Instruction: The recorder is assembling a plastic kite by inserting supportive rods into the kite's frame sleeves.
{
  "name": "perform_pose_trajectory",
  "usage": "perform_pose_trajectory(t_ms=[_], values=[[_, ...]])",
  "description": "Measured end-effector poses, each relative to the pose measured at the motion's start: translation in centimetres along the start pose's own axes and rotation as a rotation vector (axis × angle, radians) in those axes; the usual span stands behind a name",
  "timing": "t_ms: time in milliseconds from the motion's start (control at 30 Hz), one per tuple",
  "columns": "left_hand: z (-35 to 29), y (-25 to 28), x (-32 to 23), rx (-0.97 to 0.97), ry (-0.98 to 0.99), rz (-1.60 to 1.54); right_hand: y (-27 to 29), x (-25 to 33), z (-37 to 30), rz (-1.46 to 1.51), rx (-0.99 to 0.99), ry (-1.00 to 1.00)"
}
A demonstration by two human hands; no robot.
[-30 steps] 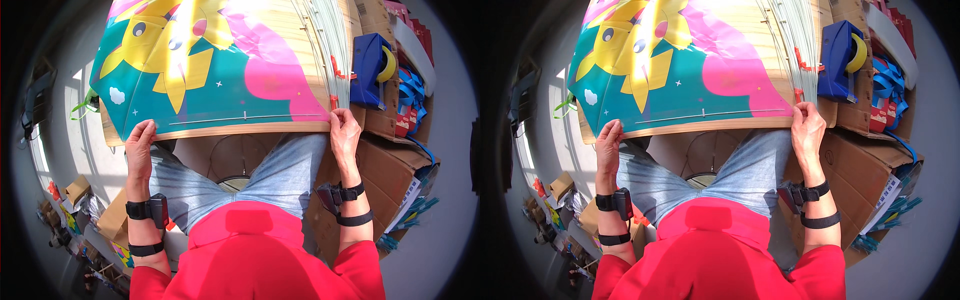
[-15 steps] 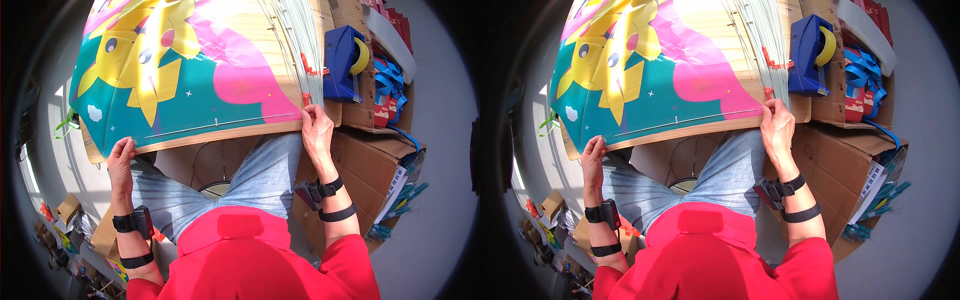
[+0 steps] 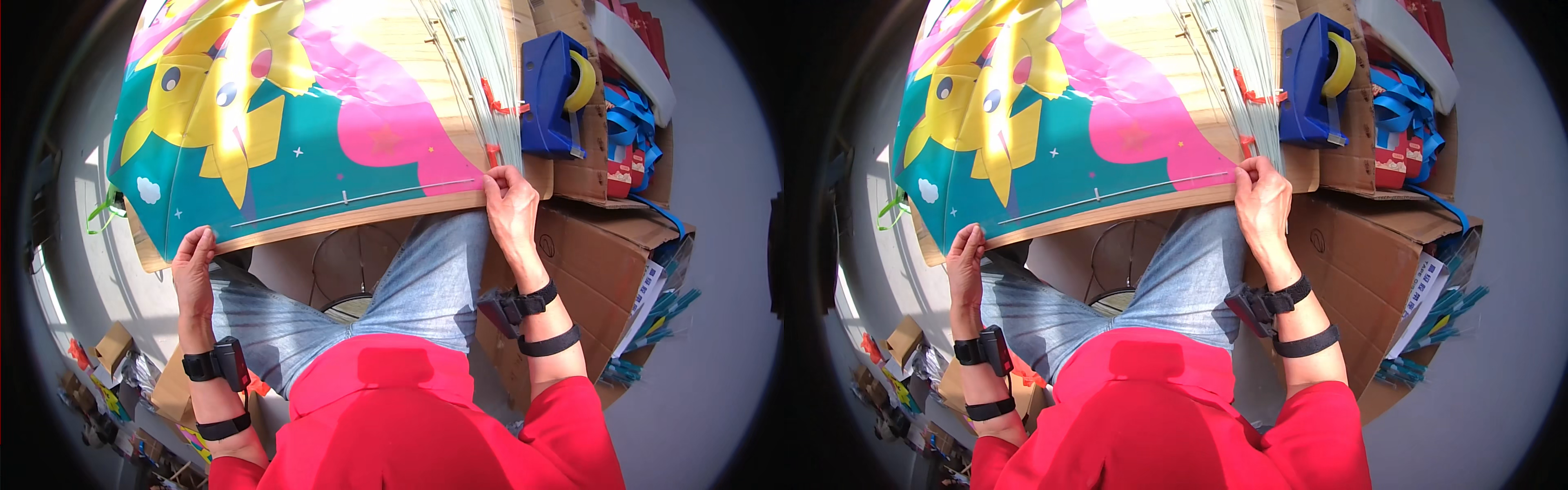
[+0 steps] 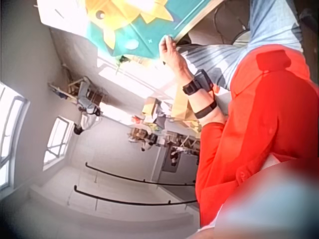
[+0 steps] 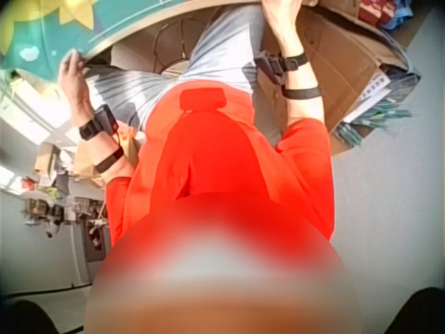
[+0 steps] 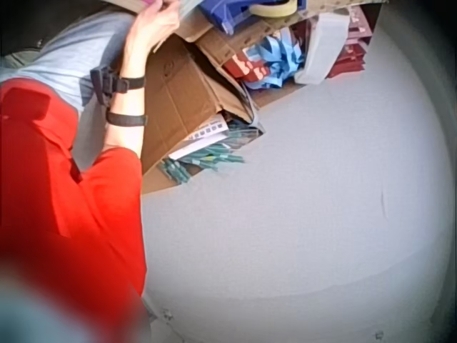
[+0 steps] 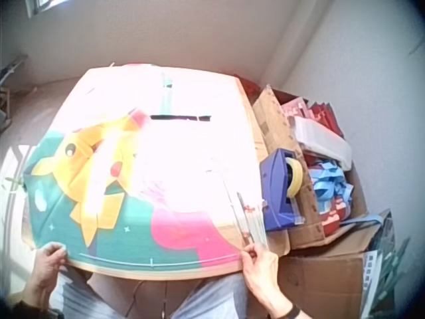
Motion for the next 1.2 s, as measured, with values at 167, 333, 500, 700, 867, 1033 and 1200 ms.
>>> perform_pose_trajectory(t_ms=[167, 333, 500, 700, 867, 1033, 1200], values=[[0.0, 0.2, -0.1, -0.007, -0.006, 0.019, -0.1, 0.3, 0.1, 0.010, -0.021, 0.024], [0.0, 0.1, -0.1, -0.008, -0.010, 0.027, -0.4, 0.3, 0.3, 0.041, -0.047, 0.067], [0.1, 0.1, 0.1, -0.007, -0.013, 0.024, -0.8, -0.1, 0.5, 0.043, -0.093, 0.117], [0.1, 0.2, 0.1, -0.011, -0.007, 0.006, -0.6, 0.3, 0.4, 0.031, -0.055, 0.078], [0.1, 0.1, 0.0, -0.013, -0.015, -0.004, -0.7, 0.3, 0.3, 0.036, -0.052, 0.050], [0.2, 0.2, 0.1, -0.030, -0.023, 0.059, -1.0, 0.2, 0.3, 0.023, -0.063, 0.048], [0.0, -0.2, -0.1, -0.047, -0.031, 0.114, -1.3, 0.0, 0.0, 0.014, -0.093, 0.050]])
Point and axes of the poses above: each hand's wrist, its own z-axis towards the middle knuckle, its own y-axis out of the back of the hand, x = y × z, the point moved 3 cm from there along z, towards the middle knuckle, and after that the axes turned 14 degrees about -z, right-handed, at the moved point
